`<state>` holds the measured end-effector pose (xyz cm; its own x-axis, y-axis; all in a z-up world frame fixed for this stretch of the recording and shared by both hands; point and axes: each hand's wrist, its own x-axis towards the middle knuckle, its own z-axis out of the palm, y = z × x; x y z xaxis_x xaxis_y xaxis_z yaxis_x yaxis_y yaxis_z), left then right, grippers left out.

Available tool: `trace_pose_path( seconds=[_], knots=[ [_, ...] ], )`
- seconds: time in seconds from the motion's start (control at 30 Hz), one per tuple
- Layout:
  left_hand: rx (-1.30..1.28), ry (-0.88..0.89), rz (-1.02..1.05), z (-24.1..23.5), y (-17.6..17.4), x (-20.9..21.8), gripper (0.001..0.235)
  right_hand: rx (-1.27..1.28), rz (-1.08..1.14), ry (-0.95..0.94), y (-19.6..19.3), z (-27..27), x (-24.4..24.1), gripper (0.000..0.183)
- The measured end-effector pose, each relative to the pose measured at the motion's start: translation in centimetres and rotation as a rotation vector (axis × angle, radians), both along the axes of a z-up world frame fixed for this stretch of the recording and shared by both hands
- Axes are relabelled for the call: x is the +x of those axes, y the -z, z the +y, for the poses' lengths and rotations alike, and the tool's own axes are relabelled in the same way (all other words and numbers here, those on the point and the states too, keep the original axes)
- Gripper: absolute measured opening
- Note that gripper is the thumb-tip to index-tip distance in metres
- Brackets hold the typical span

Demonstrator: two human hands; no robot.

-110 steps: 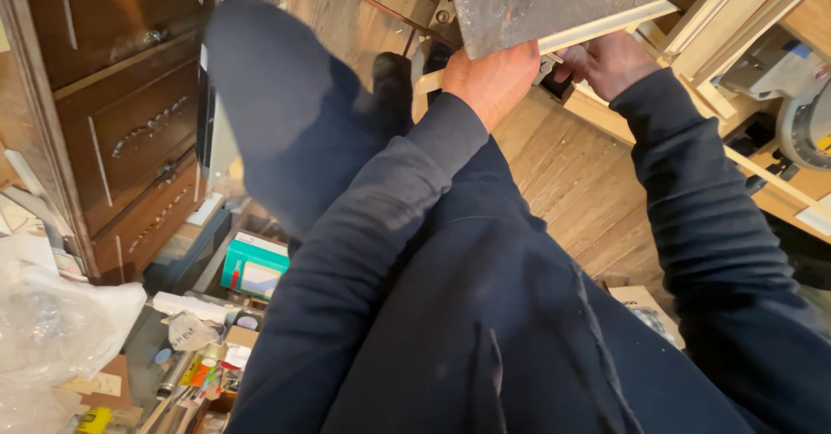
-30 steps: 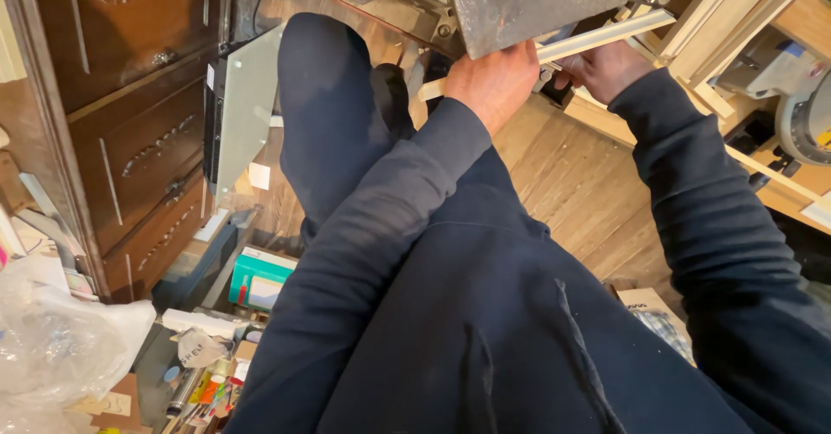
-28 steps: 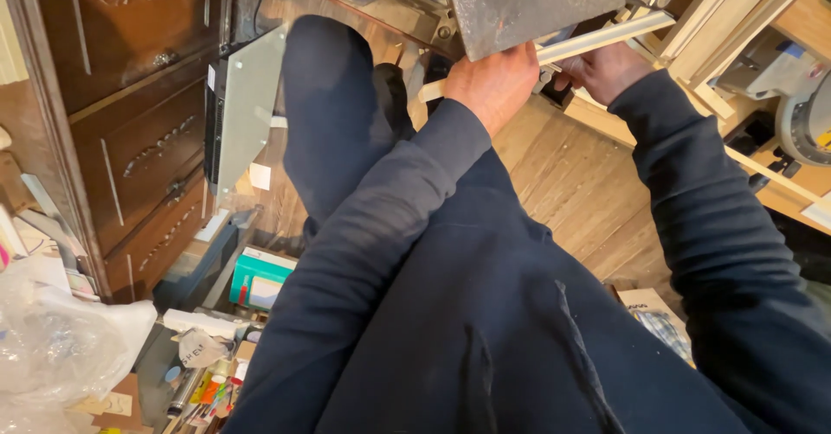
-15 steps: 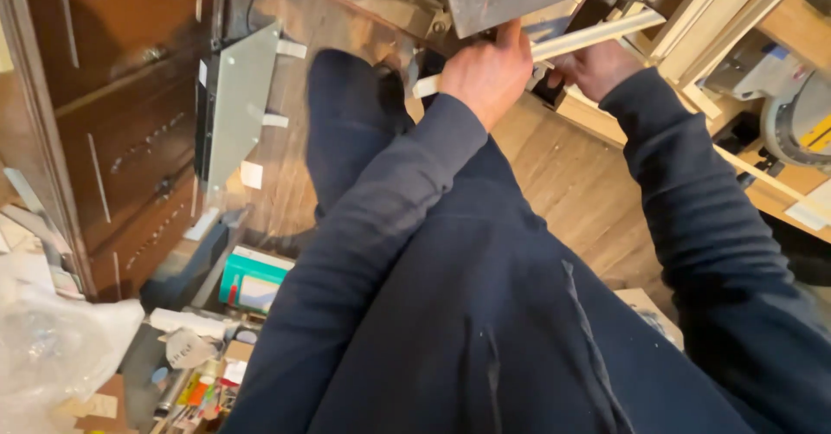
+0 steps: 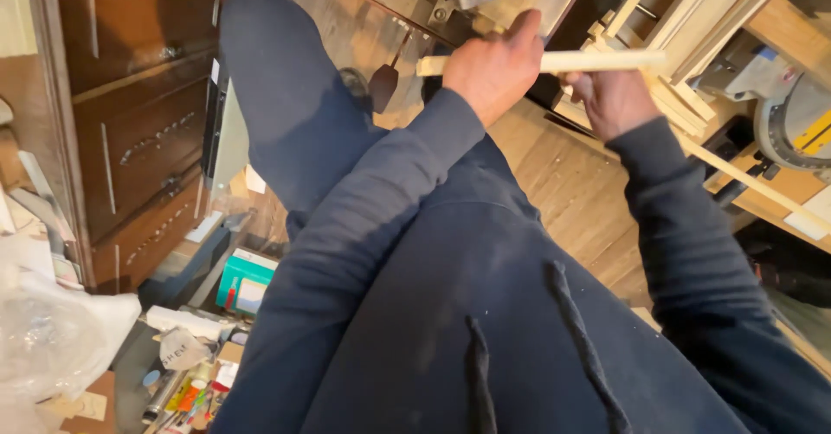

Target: Cutting wooden molding pieces using a manual miter cutter for picture framing.

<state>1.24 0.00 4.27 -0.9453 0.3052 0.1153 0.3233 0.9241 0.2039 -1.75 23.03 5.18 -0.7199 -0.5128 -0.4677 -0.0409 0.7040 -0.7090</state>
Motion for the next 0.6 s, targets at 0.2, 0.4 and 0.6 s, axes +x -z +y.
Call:
trace_pose_path(
  seconds=[0.2,0.4,0.6],
  knots=[
    [0.084,0.037,-0.049,-2.2,-3.0,4.4,0.009,0.043,0.027,0.016,-3.5,0.8,4.7,0.023],
    [0.167,-0.348,-0.246,-13.2,-7.0,7.4,0.017,0.152,0.091,-0.108,-3.9,1.3,6.1,0.037],
    [0.419,-0.554,-0.261,-25.0,-7.4,12.5,0.009,0.233,-0.377,0.078,-6.2,-2.0,4.2,0.045]
  ],
)
